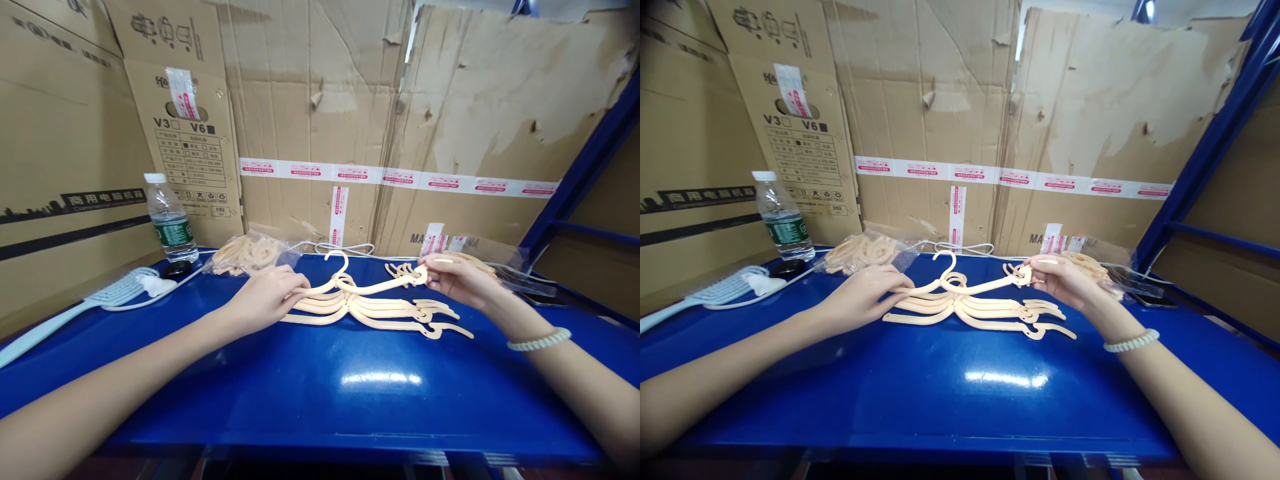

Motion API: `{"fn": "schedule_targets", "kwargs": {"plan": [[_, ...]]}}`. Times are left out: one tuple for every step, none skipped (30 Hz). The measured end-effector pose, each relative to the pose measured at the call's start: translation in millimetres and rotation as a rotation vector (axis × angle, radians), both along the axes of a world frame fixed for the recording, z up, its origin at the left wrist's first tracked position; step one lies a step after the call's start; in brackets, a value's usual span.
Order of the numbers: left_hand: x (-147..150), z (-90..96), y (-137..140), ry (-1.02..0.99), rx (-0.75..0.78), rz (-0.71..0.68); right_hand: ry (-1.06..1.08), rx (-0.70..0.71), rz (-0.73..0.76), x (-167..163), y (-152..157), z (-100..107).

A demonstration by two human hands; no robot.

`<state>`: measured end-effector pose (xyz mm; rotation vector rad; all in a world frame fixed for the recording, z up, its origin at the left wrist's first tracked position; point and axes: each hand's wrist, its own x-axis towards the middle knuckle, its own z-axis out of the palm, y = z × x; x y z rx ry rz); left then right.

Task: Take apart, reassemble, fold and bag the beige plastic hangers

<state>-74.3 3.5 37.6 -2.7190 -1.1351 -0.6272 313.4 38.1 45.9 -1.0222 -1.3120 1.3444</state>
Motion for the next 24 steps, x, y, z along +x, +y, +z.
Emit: {"fn": "schedule_targets", "kwargs": {"plan": [[-1.1,2.3,-1.0,0.018,-0.011,0.000,-0.048,0.000,0.023,5.7,0.7,2.3],[-1.8,4.6,-2.5,0.034,-0.028,-0.004,-0.113,0.004,0.051,11.2,1.2,4.5],[-2.2,6.7,-4.4,0.050,-0.046,-0.014,-0.192,0.012,0.089,16.4,1.4,6.6],[-2.3,8.6,-6.6,0.068,-0.061,-0.033,-0.278,0.027,0.134,21.0,1.4,8.7],[-2.0,10.3,-9.2,0.089,-0.071,-0.056,-0.364,0.046,0.186,24.7,1.2,10.8],[-1.4,11.6,-11.9,0.112,-0.078,-0.082,-0.451,0.066,0.247,27.5,0.6,12.9],[-0.6,12.4,-14.5,0.137,-0.082,-0.106,-0.538,0.082,0.314,29.4,-0.1,14.9],[0.3,12.8,-16.9,0.163,-0.084,-0.128,-0.624,0.093,0.380,30.5,-1.0,16.8],[1.4,12.5,-18.9,0.186,-0.087,-0.151,-0.706,0.103,0.439,30.7,-2.1,18.4],[2.6,11.7,-20.5,0.207,-0.091,-0.173,-0.783,0.113,0.491,30.2,-3.2,19.8],[3.8,10.4,-21.7,0.223,-0.094,-0.194,-0.855,0.130,0.536,29.0,-4.5,20.8],[4.9,8.8,-22.3,0.232,-0.093,-0.214,-0.919,0.156,0.572,27.5,-5.8,21.5],[5.9,6.8,-22.6,0.236,-0.089,-0.232,-0.976,0.184,0.603,25.6,-7.1,21.8],[6.8,4.8,-22.6,0.238,-0.082,-0.244,-1.021,0.205,0.625,23.5,-8.3,21.8],[7.5,2.9,-22.3,0.239,-0.075,-0.251,-1.051,0.215,0.640,21.5,-9.5,21.5],[8.1,1.2,-21.9,0.239,-0.068,-0.252,-1.068,0.211,0.647,19.7,-10.5,20.8],[8.4,-0.2,-21.4,0.240,-0.064,-0.251,-1.075,0.198,0.643,18.2,-11.2,19.9],[8.5,-1.4,-20.9,0.240,-0.063,-0.249,-1.079,0.180,0.632,17.1,-11.6,18.8],[8.6,-2.2,-20.2,0.238,-0.062,-0.246,-1.086,0.166,0.613,16.5,-11.8,17.6],[8.5,-2.9,-19.5,0.234,-0.063,-0.245,-1.102,0.159,0.592,16.4,-11.6,16.3],[8.5,-3.4,-18.8,0.227,-0.063,-0.246,-1.123,0.158,0.573,16.7,-11.2,15.1],[8.4,-3.9,-17.9,0.218,-0.058,-0.247,-1.144,0.162,0.557,17.2,-10.6,14.0],[8.2,-4.5,-17.1,0.211,-0.051,-0.249,-1.163,0.169,0.544,18.0,-9.9,12.9],[8.1,-5.2,-16.1,0.208,-0.043,-0.249,-1.178,0.177,0.533,18.8,-9.1,12.0]]}}
